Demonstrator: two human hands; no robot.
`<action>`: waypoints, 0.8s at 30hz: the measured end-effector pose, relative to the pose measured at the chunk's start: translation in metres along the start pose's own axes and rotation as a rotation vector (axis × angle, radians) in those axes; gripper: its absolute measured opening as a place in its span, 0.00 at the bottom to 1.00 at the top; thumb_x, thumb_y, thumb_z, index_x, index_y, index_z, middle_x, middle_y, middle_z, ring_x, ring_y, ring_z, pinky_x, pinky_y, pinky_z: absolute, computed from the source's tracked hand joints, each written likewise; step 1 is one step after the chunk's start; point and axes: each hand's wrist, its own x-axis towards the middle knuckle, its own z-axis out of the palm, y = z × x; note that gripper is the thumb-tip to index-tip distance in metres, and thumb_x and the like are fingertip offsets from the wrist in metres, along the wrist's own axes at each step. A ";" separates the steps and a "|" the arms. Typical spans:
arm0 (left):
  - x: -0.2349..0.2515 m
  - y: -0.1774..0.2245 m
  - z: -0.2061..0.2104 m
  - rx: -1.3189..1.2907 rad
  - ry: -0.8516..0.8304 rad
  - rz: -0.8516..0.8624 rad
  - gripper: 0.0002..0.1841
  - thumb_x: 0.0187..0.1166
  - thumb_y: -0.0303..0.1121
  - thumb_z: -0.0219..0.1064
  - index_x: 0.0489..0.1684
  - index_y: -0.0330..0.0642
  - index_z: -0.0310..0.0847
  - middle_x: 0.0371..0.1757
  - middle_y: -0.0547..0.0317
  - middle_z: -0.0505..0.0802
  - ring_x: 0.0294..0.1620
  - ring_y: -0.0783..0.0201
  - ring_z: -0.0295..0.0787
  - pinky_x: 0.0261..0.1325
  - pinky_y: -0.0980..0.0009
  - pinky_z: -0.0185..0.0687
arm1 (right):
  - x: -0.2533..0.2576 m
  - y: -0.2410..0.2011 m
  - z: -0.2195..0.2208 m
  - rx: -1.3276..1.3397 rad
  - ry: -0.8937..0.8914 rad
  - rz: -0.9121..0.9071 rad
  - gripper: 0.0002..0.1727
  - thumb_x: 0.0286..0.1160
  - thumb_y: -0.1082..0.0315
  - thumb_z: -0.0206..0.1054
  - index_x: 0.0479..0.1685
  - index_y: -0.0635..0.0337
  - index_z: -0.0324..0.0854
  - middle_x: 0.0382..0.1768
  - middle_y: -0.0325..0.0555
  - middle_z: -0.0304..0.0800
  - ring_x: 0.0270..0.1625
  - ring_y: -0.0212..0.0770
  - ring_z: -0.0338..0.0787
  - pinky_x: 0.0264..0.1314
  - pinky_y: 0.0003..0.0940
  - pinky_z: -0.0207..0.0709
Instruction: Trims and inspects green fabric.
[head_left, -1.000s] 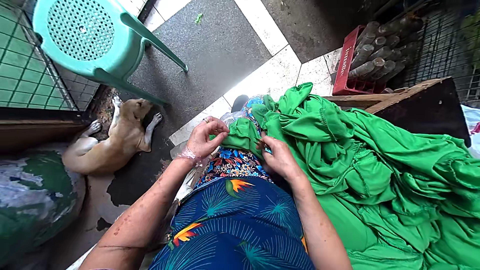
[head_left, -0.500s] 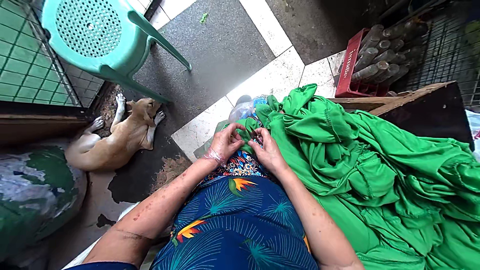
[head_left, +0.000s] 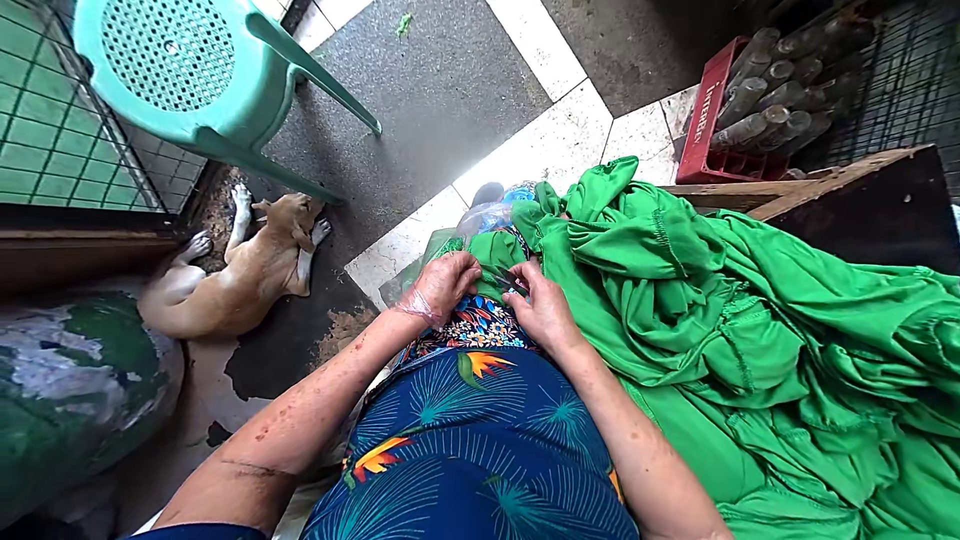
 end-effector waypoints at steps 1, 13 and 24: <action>0.000 0.000 0.001 -0.004 -0.004 -0.020 0.10 0.89 0.28 0.58 0.46 0.28 0.82 0.36 0.44 0.91 0.35 0.53 0.92 0.48 0.56 0.87 | -0.002 -0.002 0.000 -0.051 -0.001 -0.009 0.17 0.77 0.75 0.70 0.63 0.69 0.82 0.52 0.65 0.91 0.57 0.63 0.91 0.61 0.63 0.80; -0.013 -0.002 0.016 -0.031 0.100 0.038 0.10 0.87 0.28 0.59 0.43 0.28 0.83 0.45 0.40 0.88 0.48 0.48 0.88 0.55 0.52 0.81 | -0.002 -0.003 0.008 -0.271 0.091 -0.179 0.14 0.74 0.76 0.70 0.58 0.70 0.85 0.42 0.66 0.91 0.48 0.65 0.92 0.51 0.62 0.81; -0.015 0.001 -0.006 -0.139 0.091 -0.003 0.12 0.90 0.29 0.54 0.46 0.28 0.79 0.47 0.43 0.86 0.43 0.57 0.88 0.53 0.59 0.86 | 0.007 -0.002 0.001 -0.051 0.035 -0.015 0.18 0.84 0.71 0.65 0.67 0.71 0.76 0.50 0.67 0.89 0.54 0.65 0.91 0.57 0.64 0.80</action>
